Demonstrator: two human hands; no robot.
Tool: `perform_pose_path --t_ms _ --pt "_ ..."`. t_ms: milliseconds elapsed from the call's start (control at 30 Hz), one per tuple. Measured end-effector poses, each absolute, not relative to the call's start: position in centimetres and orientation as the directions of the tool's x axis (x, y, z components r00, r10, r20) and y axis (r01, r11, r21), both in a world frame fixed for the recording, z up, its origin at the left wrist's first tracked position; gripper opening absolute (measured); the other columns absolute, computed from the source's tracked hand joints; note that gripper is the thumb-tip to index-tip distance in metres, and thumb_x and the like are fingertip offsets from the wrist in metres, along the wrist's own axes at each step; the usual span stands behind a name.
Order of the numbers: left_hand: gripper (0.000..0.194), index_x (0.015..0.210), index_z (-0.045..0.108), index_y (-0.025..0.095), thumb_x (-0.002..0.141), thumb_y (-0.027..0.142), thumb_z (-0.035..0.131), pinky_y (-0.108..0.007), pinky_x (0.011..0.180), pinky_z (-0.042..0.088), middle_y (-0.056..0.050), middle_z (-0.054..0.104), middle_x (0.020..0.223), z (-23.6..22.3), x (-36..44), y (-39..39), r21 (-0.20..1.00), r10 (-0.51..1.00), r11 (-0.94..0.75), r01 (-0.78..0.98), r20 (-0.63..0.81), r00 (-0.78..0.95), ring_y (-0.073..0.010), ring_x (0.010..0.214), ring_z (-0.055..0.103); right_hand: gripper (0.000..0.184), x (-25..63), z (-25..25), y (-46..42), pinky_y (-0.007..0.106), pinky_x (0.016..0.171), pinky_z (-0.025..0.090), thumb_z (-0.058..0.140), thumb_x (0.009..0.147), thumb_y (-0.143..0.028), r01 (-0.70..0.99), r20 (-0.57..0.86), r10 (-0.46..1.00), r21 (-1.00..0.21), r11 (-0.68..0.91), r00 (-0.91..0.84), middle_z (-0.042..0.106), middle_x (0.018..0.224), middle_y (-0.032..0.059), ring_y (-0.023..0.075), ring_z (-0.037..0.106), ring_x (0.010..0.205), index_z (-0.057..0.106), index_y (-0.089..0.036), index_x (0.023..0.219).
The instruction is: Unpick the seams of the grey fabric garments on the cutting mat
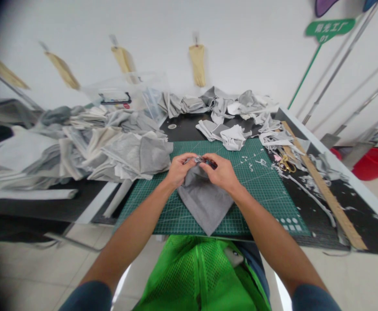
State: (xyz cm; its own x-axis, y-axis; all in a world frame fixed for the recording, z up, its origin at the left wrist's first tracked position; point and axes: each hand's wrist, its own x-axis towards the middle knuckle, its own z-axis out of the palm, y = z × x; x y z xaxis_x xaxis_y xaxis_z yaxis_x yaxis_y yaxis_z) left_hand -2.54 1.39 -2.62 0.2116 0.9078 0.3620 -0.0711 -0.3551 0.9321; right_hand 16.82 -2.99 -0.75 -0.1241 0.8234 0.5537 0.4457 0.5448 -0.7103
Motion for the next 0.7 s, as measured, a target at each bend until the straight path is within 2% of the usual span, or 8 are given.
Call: perform_pose_path --t_ms 267,700 --pt "0.03 0.099 0.081 0.021 0.084 0.047 0.075 -0.035 0.094 0.056 -0.008 0.08 0.105 -2.4 -2.39 0.92 0.914 0.892 -0.405 -0.006 0.397 0.218 -0.0221 0.099 0.074 0.029 16.71 -0.81 -3.06 0.038 0.084 0.057 0.068 0.091 -0.044 0.437 0.549 0.827 -0.718 0.541 -0.122 0.079 0.106 0.0062 0.0239 0.072 0.091 0.076 -0.024 0.11" --pt "0.032 0.1 0.081 0.019 0.083 0.046 0.077 -0.035 0.093 0.056 -0.009 0.08 0.106 -2.59 -2.39 1.0 0.917 0.896 -0.397 -0.017 0.392 0.21 -0.0228 0.1 0.074 0.027 16.64 -0.99 -2.98 0.036 0.08 0.056 0.069 0.09 -0.043 0.384 0.522 0.847 -0.766 0.516 -0.097 0.078 0.1 0.0054 0.0226 0.071 0.086 0.077 -0.023 0.105"
